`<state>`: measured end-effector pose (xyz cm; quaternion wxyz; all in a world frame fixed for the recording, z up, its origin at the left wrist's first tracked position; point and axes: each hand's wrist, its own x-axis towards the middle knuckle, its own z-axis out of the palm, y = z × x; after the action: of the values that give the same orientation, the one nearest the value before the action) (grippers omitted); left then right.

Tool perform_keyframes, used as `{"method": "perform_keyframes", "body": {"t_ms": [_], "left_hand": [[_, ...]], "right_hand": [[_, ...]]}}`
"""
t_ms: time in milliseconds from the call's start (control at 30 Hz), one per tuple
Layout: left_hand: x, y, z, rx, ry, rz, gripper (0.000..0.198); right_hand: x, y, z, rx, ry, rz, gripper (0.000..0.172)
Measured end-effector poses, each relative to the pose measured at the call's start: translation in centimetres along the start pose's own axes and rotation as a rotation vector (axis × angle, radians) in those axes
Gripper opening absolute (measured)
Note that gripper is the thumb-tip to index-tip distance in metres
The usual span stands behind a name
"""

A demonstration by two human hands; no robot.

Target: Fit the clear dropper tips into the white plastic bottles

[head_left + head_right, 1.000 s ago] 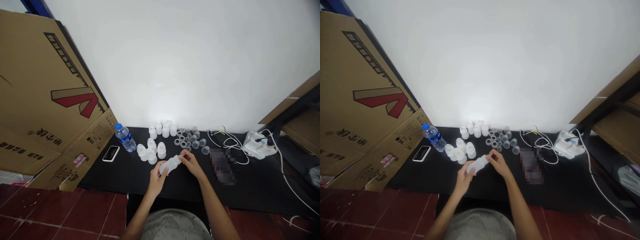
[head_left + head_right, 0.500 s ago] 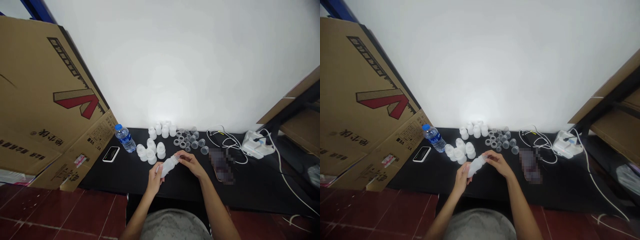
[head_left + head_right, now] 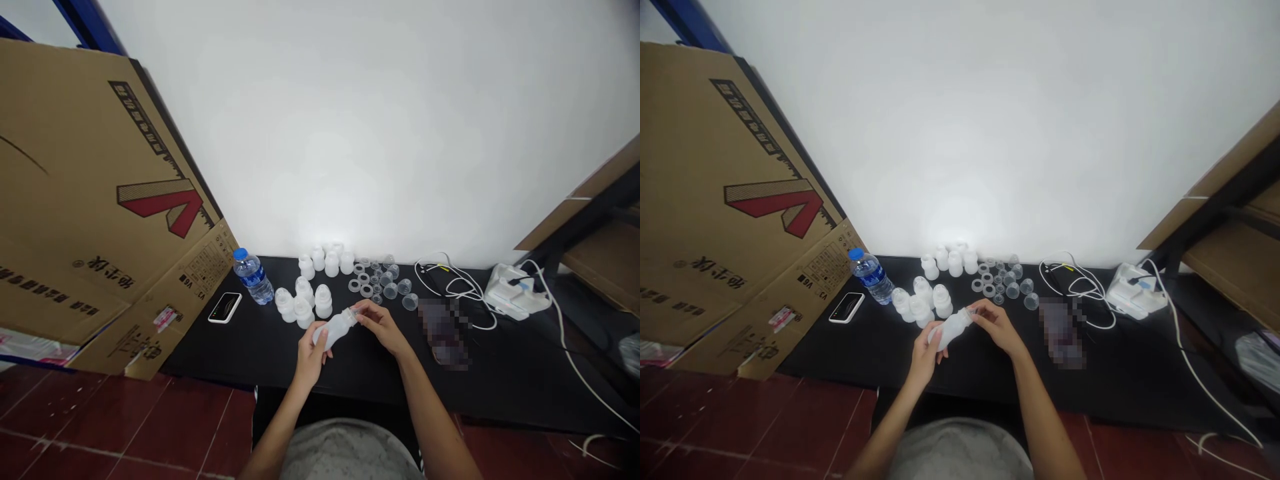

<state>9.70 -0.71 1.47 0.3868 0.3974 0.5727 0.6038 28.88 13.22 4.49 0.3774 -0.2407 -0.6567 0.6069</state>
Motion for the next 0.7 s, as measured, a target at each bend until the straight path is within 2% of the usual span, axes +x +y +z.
{"method": "perform_keyframes", "body": {"t_ms": [167,367,433,567,700], "left_hand": [[-0.1,0.3,0.1,-0.067,-0.004,-0.023,0.062],[0.0,-0.2,0.1,0.029,0.0,0.017,0.051],[0.0,-0.2,0.1,0.05,0.014,0.035,0.05],[0.1,0.3,0.0,0.049,0.039,0.048,0.049],[0.1,0.5,0.0,0.025,0.033,0.007,0.056]], "right_hand": [[-0.4,-0.5,0.1,0.049,-0.083,0.022,0.031],[0.3,1.0,0.3,0.037,0.123,0.031,0.038],[0.5,1.5,0.2,0.007,0.144,0.054,0.04],[0.3,1.2,0.1,0.017,0.116,0.051,0.034],[-0.1,0.6,-0.2,0.086,0.014,0.025,0.025]]}}
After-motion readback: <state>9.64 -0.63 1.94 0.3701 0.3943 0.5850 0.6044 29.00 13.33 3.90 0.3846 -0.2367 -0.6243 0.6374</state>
